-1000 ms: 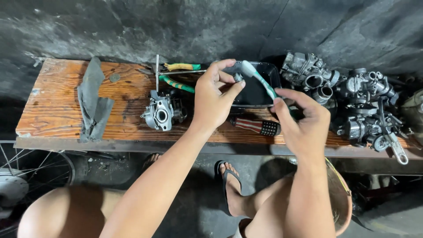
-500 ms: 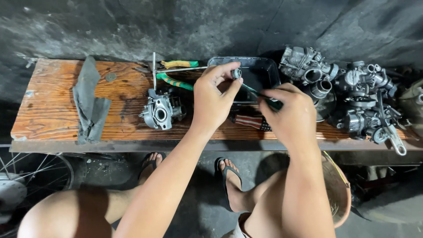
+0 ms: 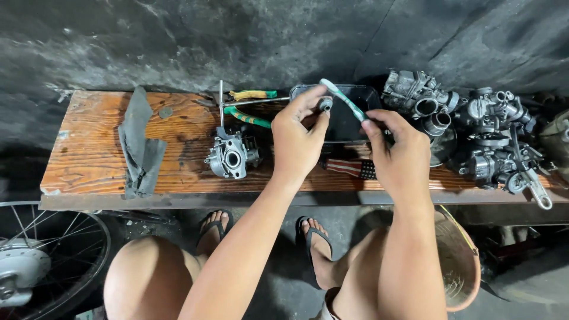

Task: Cleaning motorcycle carburetor components using a toothbrush and cleaning fluid

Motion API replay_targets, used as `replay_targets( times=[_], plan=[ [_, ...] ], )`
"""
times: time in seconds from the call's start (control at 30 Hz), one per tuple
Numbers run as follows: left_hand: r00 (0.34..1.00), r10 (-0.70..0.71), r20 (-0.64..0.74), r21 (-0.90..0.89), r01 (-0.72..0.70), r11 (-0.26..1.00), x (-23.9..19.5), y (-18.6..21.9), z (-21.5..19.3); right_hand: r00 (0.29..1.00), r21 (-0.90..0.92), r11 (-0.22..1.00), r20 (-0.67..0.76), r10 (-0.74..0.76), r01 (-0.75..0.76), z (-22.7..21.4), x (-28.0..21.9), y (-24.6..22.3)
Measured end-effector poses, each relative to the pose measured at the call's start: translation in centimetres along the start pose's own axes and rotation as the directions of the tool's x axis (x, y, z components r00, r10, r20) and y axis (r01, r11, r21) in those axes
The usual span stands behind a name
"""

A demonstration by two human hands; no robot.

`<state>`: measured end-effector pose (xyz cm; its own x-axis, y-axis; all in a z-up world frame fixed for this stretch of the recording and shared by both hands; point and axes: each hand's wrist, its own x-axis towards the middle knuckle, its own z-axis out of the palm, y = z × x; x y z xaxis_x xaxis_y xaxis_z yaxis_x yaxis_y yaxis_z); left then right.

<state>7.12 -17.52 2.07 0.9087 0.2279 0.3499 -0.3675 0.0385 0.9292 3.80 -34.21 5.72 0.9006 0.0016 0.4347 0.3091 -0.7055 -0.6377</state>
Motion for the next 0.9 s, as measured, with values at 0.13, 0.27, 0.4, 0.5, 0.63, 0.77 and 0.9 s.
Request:
replay_targets(
  times=[0.13, 0.27, 0.4, 0.5, 0.63, 0.77, 0.9],
  plan=[
    [1.000, -0.011, -0.018, -0.020, 0.010, 1.000, 0.1, -0.7, 0.1, 0.998, 0.031, 0.998, -0.027, -0.055, 0.056, -0.4, 0.0, 1.0],
    [1.000, -0.011, -0.017, 0.001, 0.011, 1.000, 0.1, -0.4, 0.2, 0.995, 0.074, 0.995, -0.073, -0.065, 0.070, -0.6, -0.3, 0.9],
    [1.000, -0.014, -0.004, -0.005, 0.014, 1.000, 0.3, -0.7, 0.1, 0.992, 0.077, 0.991, -0.072, -0.105, 0.111, -0.6, -0.3, 0.9],
    [1.000, -0.017, 0.014, -0.006, 0.017, 1.000, 0.2, -1.1, -0.1, 0.987, 0.038, 0.992, -0.106, -0.119, 0.124, -1.1, -0.4, 1.9],
    [1.000, -0.013, 0.012, 0.005, 0.013, 1.000, 0.1, -0.7, 0.2, 0.986, 0.061, 0.987, -0.087, -0.146, 0.151, -0.4, -0.4, 1.1],
    [1.000, -0.020, 0.008, -0.017, 0.020, 1.000, -0.1, -0.5, 0.2, 0.985, 0.056, 0.987, -0.094, -0.145, 0.151, -0.9, -0.6, 1.8],
    [1.000, -0.010, 0.023, 0.010, 0.010, 1.000, 0.1, -0.6, 0.1, 0.987, 0.096, 0.985, -0.083, -0.138, 0.145, -0.4, -0.5, 1.6]
  ],
)
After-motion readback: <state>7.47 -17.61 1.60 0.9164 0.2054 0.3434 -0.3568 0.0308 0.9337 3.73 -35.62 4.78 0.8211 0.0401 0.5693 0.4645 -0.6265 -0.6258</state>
